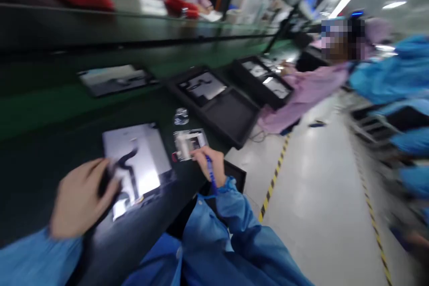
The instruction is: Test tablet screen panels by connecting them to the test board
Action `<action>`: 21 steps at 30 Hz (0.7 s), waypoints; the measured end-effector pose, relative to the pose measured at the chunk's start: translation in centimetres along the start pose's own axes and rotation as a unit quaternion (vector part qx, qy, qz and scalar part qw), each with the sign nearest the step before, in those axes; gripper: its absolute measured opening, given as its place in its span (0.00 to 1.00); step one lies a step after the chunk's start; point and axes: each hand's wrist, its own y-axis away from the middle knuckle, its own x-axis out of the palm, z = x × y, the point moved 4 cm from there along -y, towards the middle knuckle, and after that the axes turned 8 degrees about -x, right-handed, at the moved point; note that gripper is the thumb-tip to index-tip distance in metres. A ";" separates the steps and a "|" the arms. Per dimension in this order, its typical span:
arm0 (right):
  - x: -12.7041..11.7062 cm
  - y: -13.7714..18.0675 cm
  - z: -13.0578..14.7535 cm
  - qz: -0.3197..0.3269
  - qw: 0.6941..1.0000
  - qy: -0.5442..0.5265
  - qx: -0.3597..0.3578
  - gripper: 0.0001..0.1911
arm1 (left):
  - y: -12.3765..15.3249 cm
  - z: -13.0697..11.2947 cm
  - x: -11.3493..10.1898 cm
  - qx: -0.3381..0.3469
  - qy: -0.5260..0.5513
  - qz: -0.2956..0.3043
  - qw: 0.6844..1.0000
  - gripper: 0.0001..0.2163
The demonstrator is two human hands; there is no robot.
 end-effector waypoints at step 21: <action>10.6 -0.4 6.2 0.175 0.982 -0.064 -0.042 0.20 | 0.7 1.6 2.0 0.115 -0.088 0.023 0.989 0.32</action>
